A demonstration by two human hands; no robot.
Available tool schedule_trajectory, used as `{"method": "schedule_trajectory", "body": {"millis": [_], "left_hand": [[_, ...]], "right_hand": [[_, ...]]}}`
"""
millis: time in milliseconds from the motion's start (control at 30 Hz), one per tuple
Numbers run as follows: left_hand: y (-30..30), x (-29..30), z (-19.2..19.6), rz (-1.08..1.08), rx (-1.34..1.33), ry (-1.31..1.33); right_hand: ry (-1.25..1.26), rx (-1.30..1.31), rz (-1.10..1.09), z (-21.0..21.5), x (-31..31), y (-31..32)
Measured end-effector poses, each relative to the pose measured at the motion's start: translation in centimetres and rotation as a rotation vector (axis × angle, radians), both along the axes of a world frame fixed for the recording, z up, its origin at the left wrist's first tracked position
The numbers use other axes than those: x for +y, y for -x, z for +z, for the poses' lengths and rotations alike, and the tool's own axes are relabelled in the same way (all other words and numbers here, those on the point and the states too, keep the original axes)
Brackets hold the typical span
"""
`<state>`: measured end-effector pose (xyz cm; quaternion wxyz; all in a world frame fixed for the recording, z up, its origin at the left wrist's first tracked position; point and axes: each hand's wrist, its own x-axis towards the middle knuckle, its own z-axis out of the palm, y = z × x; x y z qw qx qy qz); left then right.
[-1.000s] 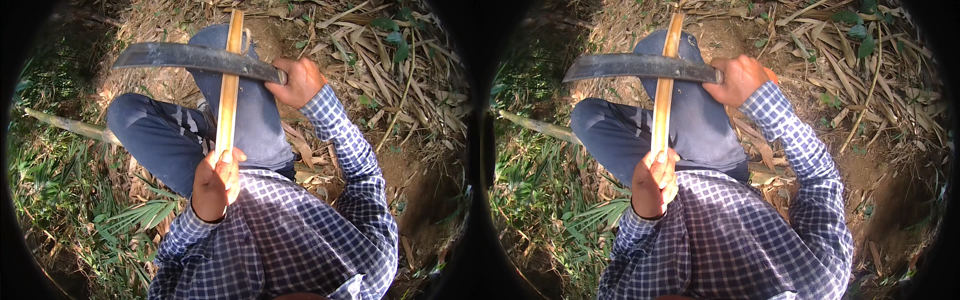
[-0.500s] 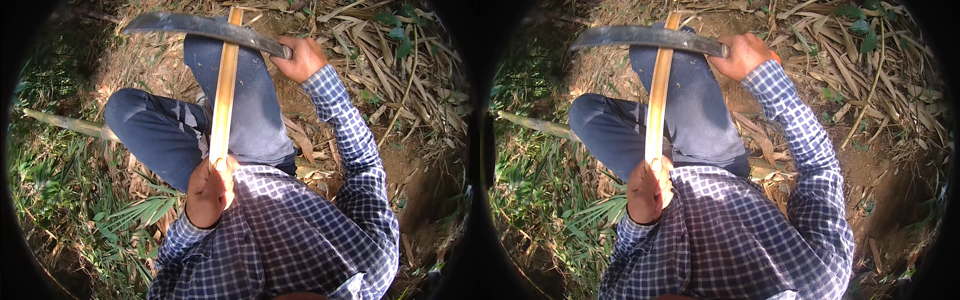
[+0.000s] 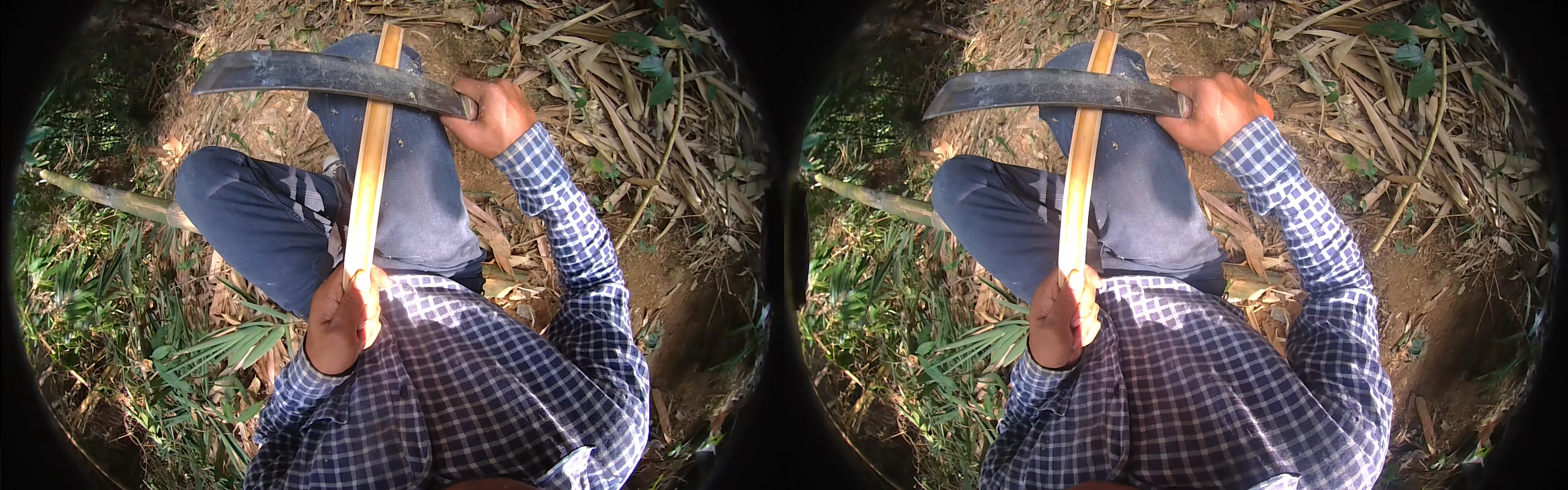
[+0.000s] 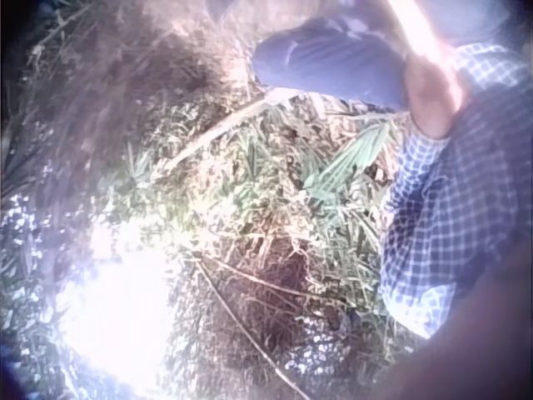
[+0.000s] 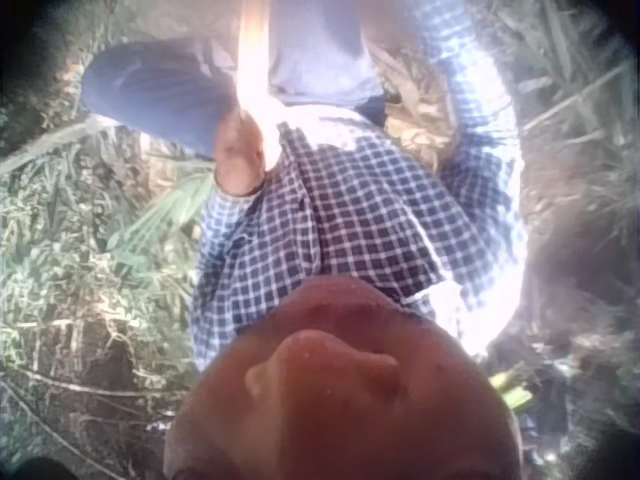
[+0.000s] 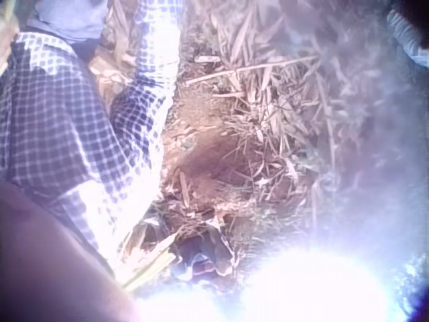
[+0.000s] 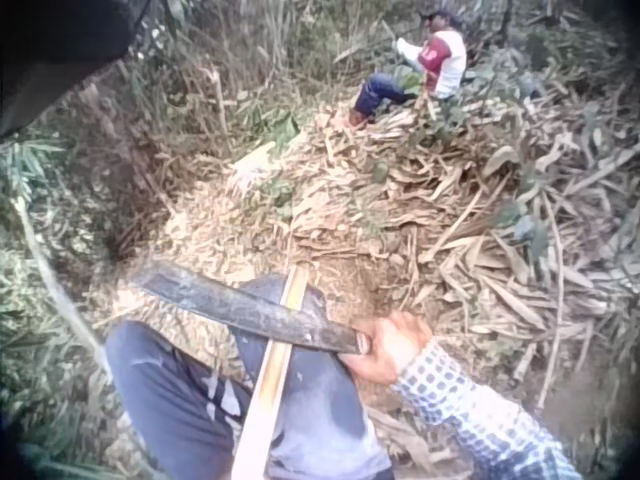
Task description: The person sits on the ground in a forest and uses a large knife to shave a long piece of bamboo. They hold the bamboo vertically against their leg and repeatedly scrape the blade along its length to remove the outer layer.
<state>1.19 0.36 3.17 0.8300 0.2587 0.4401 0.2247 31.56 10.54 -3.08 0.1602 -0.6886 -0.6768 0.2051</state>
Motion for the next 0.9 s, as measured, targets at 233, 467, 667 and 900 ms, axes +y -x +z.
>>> {"method": "schedule_trajectory", "body": {"millis": [233,467,667,900], "left_hand": [[0.0,0.5,-0.4,-0.006,-0.007,-0.019],[-3.4,3.4,-0.7,0.049,0.052,-0.008],[-3.0,2.5,-0.3,0.066,0.046,-0.021],[-2.1,1.5,-0.6,0.047,0.007,0.018]], "right_hand": [[0.069,0.036,-0.259,-1.5,1.0,-1.6],[-0.196,-0.023,0.162,1.8,-5.1,3.8],[0.003,0.013,-0.019,0.6,-2.4,0.3],[-0.17,0.015,0.107,0.2,-2.3,0.3]]}}
